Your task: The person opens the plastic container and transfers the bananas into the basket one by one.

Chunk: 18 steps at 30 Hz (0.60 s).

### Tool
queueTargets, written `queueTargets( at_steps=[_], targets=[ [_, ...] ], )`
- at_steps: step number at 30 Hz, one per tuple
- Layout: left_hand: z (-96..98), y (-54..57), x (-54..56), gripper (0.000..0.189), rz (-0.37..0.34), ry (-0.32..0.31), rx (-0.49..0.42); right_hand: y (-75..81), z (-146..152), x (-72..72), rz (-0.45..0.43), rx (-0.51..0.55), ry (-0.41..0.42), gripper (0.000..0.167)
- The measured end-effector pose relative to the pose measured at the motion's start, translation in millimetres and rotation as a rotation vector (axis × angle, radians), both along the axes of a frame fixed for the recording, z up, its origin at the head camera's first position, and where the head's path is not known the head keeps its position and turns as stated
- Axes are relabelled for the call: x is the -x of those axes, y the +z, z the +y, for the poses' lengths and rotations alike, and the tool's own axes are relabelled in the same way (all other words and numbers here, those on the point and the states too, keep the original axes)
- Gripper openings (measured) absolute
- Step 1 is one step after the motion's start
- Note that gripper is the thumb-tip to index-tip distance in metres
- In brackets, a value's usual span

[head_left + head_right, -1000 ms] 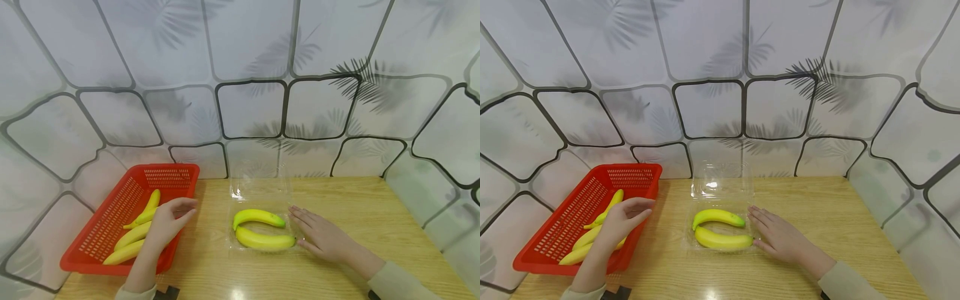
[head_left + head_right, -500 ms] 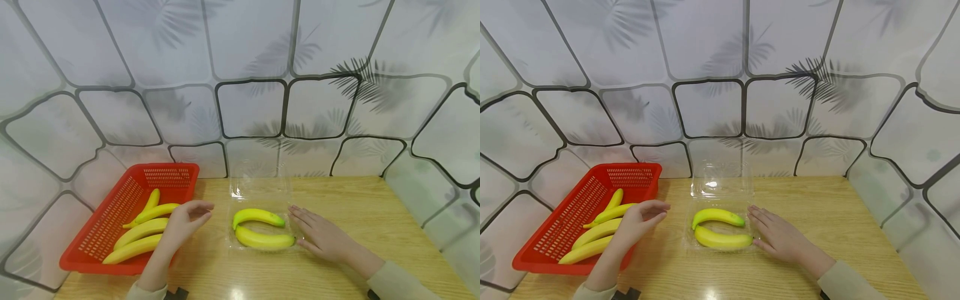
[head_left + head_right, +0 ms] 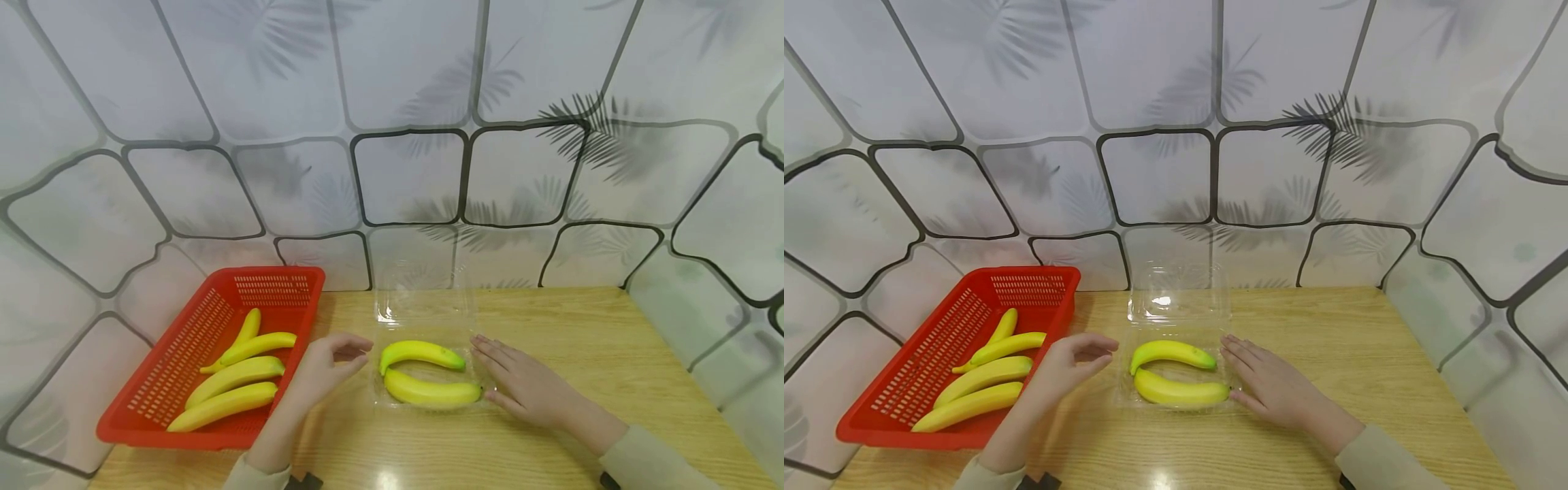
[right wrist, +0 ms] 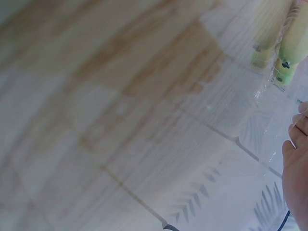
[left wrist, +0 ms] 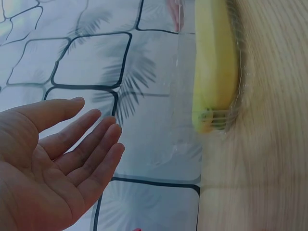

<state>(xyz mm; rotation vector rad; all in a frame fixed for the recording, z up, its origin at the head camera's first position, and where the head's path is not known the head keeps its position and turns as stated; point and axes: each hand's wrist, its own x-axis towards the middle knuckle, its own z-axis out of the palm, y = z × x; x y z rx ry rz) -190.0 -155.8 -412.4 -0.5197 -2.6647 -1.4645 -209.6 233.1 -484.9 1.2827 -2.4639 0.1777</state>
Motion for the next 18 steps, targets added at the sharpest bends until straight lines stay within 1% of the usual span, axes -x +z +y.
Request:
queueTargets(
  at_steps=[4,11,14,18],
  targets=[
    [6.0,-4.4,1.4,0.018,-0.01,-0.035,-0.005,0.5,0,0.1,0.003,0.004,0.003,0.067],
    [15.6,-9.2,3.0,0.018,-0.02,-0.069,0.006,0.5,-1,0.1,0.013,0.004,0.009,0.068],
    [18.8,-11.4,3.6,0.018,-0.007,-0.089,0.006,0.3,-1,0.0,0.013,0.003,0.01,0.068],
    [23.1,-13.6,3.9,0.017,0.009,-0.1,0.002,0.4,-1,-0.4,0.008,-0.001,0.005,0.068]
  ],
)
